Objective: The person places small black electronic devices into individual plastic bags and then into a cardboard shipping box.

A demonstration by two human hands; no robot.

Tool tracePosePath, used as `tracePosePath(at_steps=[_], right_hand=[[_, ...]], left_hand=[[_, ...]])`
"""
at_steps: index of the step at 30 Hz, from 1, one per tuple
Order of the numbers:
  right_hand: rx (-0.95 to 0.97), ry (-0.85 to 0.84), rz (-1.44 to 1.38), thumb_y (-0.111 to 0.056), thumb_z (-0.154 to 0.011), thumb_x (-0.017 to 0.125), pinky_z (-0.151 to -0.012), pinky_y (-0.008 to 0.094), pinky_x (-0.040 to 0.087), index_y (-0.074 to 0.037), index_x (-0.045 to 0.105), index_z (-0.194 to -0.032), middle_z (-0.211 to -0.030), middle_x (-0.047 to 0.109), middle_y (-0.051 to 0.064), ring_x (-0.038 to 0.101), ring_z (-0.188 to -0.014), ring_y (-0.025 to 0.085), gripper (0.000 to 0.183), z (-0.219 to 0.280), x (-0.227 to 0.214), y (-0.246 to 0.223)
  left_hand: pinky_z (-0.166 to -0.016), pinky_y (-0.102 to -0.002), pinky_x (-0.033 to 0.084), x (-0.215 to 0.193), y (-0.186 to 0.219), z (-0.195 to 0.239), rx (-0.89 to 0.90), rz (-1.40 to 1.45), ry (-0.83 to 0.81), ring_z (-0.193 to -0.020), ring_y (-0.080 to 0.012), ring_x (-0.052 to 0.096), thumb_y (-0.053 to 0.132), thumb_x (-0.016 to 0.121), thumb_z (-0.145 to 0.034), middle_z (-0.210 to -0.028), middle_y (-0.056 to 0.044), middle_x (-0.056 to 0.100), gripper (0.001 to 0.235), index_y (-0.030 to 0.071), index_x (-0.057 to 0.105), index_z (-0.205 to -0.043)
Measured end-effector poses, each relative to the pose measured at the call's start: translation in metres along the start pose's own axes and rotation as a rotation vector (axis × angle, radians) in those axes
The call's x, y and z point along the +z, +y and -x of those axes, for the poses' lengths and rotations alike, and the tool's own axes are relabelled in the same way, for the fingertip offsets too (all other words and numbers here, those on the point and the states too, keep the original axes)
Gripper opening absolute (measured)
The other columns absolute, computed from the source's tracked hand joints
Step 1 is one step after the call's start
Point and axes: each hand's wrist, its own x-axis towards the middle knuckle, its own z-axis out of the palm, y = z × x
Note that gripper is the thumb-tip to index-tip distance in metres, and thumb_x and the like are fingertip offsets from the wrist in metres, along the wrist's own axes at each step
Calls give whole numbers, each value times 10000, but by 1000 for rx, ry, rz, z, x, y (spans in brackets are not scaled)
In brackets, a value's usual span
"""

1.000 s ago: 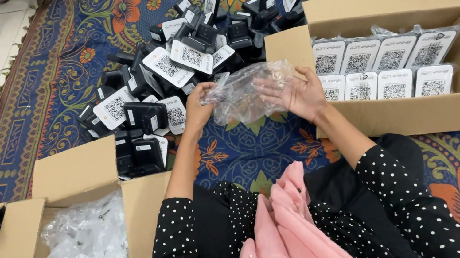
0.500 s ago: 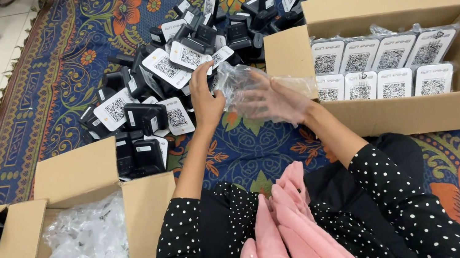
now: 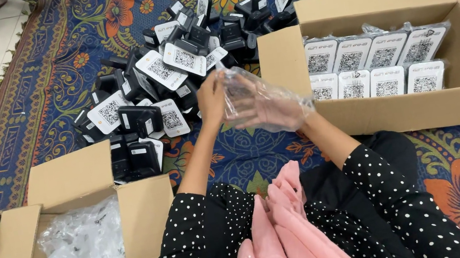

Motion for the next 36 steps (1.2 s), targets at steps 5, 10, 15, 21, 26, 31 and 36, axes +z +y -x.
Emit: tracePosePath(at_steps=[5, 10, 15, 21, 26, 31, 36], right_hand=[[68, 13, 5, -744, -913, 302, -1054, 586, 538, -325, -165, -1618, -1607, 379, 265, 586, -1312, 427, 944, 15, -35, -6], [99, 72, 195, -772, -904, 179, -817, 478, 621, -455, -250, -1582, -1532, 485, 282, 690, -1066, 397, 863, 30, -53, -15], [176, 154, 306, -780, -890, 128, -763, 448, 636, -489, -261, -1560, -1499, 538, 266, 710, -1026, 381, 827, 25, -43, -15], [219, 299, 305, -847, -790, 131, -860, 484, 632, -411, -235, -1553, -1536, 473, 229, 685, -1178, 382, 952, 11, -49, 17], [187, 318, 242, -871, -881, 102, -972, 534, 563, -217, -21, -1671, -1662, 312, 242, 550, -1334, 340, 1033, 4, -71, 52], [375, 318, 203, -763, -893, 148, -974, 470, 568, -206, 62, -1618, -1545, 422, 236, 625, -1250, 355, 919, 2, -55, 39], [322, 281, 146, -594, -1055, 307, -949, 400, 593, 32, 378, -1552, -1369, 646, 223, 688, -1175, 282, 802, -10, -104, 71]], left_hand=[[-518, -466, 481, -44, 12, 4, 50, -301, 287, -553, -340, 689, 252, 465, -1018, -676, -139, 698, 313, 72, 694, -1132], [-632, -531, 501, -56, -28, 2, -72, -498, 260, -662, -411, 674, 365, 500, -1110, -655, -177, 666, 341, 93, 704, -1083], [-811, -579, 515, -47, -8, 1, -285, -648, 142, -876, -441, 704, 485, 508, -1096, -901, -239, 739, 481, 39, 606, -1248], [-997, -525, 524, 4, 51, 35, 251, -598, 129, -1304, -436, 510, 481, 672, -968, -1417, -301, 458, 787, -92, 407, -1438], [-878, -474, 576, 48, 45, 64, 82, -721, -272, -1165, -406, 603, 181, 716, -843, -1256, -233, 536, 543, -24, 469, -1281], [-854, -510, 549, 19, 11, 68, 175, -649, -191, -1113, -407, 614, 44, 653, -865, -1224, -221, 569, 287, 42, 591, -1145], [-915, -469, 535, -45, -31, 67, 139, -639, -104, -1136, -358, 621, -57, 612, -742, -1208, -133, 648, 190, 94, 687, -829]])
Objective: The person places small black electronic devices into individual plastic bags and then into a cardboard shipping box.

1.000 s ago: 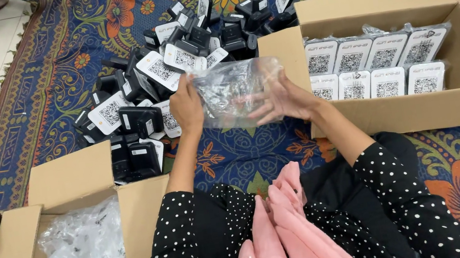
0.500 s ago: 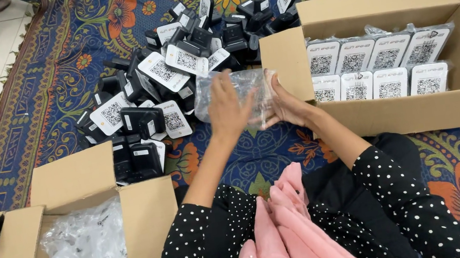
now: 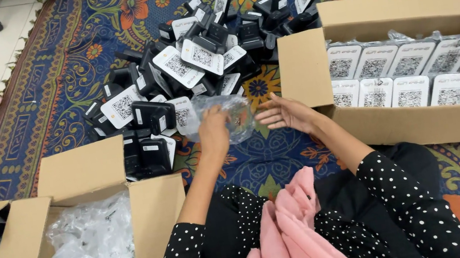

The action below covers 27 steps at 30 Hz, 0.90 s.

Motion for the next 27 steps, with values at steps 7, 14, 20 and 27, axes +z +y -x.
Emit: tracePosePath(at_steps=[7, 14, 20, 27], right_hand=[[64, 239, 143, -359, -1035, 520, -906, 364, 614, -8, 558, -1354, -1216, 734, 163, 734, -1069, 239, 476, -108, 34, 45], [-792, 370, 1416, -87, -829, 743, -937, 434, 575, 2, 601, -1269, -1247, 649, 180, 621, -1174, 336, 471, -266, 86, 64], [-486, 477, 1775, -8, -739, 744, -818, 414, 590, 29, 541, -1267, -1234, 565, 172, 586, -1136, 372, 568, -324, 102, 79], [-491, 511, 1548, -13, -691, 774, -810, 456, 577, -68, 556, -1223, -1179, 534, 166, 561, -1124, 394, 577, -225, 128, 49]], left_hand=[[-959, -459, 516, -70, -59, 10, -159, -60, 267, -1172, -383, 589, -118, 552, -807, -1321, -153, 629, 449, -16, 631, -1237], [-989, -453, 508, -133, -82, 18, -272, 28, 405, -1162, -366, 615, -107, 577, -898, -1341, -170, 598, 410, 43, 675, -1267], [-1031, -433, 502, -137, -95, 39, -249, 76, 477, -1240, -364, 615, -81, 585, -944, -1367, -145, 625, 362, 25, 657, -1283], [-1020, -428, 492, -102, -81, 40, -263, 134, 373, -1206, -356, 606, -95, 569, -886, -1350, -131, 639, 438, 29, 660, -1296]])
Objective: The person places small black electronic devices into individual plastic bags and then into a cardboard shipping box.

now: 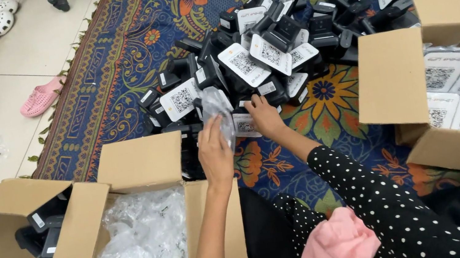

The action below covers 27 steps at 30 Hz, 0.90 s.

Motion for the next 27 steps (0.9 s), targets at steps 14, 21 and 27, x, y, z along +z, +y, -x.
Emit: tracePosePath(at_steps=[14, 21, 27], right_hand=[[-408, -167, -28, -209, -805, 705, -1083, 472, 454, -76, 551, -1379, -1473, 522, 179, 522, -1353, 394, 609, 55, 70, 23], [-426, -227, 28, -405, -633, 791, -1065, 500, 456, -119, 593, -1368, -1398, 616, 166, 576, -1285, 397, 813, 89, 26, -18], [-102, -429, -35, -462, -553, 936, -830, 472, 574, -114, 548, -1343, -1194, 658, 194, 674, -1039, 372, 946, 97, -35, 38]], left_hand=[[-1087, -416, 471, 46, 55, 30, 124, 37, -207, -1253, -359, 585, -70, 516, -882, -1387, -133, 630, 459, 30, 647, -1310], [-1093, -423, 453, 32, 52, 33, 102, -5, -206, -1293, -372, 564, -92, 518, -870, -1394, -146, 627, 482, 38, 660, -1312], [-1087, -432, 470, 65, 60, 33, 155, 13, -179, -1276, -380, 573, -60, 542, -936, -1404, -133, 633, 408, 44, 647, -1316]])
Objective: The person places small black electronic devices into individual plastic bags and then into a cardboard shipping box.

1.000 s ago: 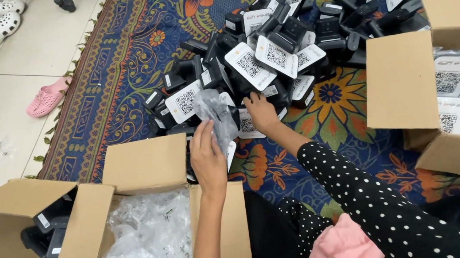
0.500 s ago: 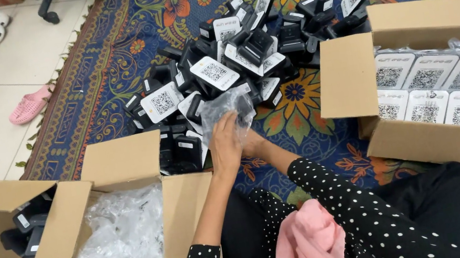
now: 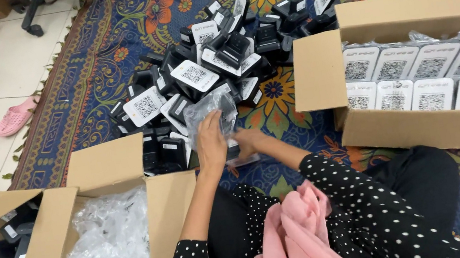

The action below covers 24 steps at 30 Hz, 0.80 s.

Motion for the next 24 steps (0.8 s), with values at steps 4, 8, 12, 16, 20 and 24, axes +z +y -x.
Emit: tracePosePath(at_steps=[4, 8, 12, 16, 20, 24], right_hand=[[335, -530, -148, -344, -494, 901, -780, 441, 607, -208, 479, -1495, -1161, 731, 153, 731, -1015, 306, 1095, 55, -57, 60], [361, -470, -187, -337, -506, 948, -775, 383, 609, -98, 534, -1472, -1158, 752, 193, 740, -988, 286, 1078, 99, -59, 117], [31, 177, -189, -381, -614, 1009, -874, 410, 566, 15, 578, -1383, -1222, 707, 230, 709, -1063, 338, 966, 110, 60, 203], [504, 410, -771, -464, -619, 868, -815, 412, 595, -2, 472, -1445, -1240, 684, 199, 737, -941, 373, 1026, 145, 36, 128], [372, 392, -531, -545, -977, 755, -965, 400, 524, 3, 640, -1392, -1275, 723, 243, 700, -1145, 334, 696, 167, 65, 118], [250, 379, -423, -474, -738, 871, -839, 421, 554, 30, 605, -1324, -1133, 730, 277, 723, -1007, 360, 817, 180, 48, 83]], left_hand=[[-1049, -453, 486, 43, 14, 1, 78, 12, -53, -1257, -399, 568, -98, 545, -847, -1402, -147, 618, 506, 29, 640, -1328], [-1019, -463, 496, 81, 33, -1, 118, 64, -173, -1206, -412, 575, -65, 599, -907, -1402, -148, 599, 431, 6, 618, -1331], [-1011, -468, 497, 80, 43, 2, 126, -4, -271, -1194, -424, 566, -161, 549, -737, -1424, -153, 574, 617, -13, 598, -1333], [-1020, -472, 496, 69, 31, 6, 123, -60, -290, -1221, -428, 553, -173, 554, -717, -1435, -127, 578, 655, 12, 605, -1344], [-1008, -470, 500, 70, 7, 3, 113, -75, -267, -1220, -428, 551, -179, 552, -675, -1423, -139, 575, 692, 5, 602, -1340], [-1008, -467, 511, 53, 12, -1, 115, -18, -204, -1208, -405, 568, -161, 555, -762, -1429, -142, 574, 623, 25, 606, -1355]])
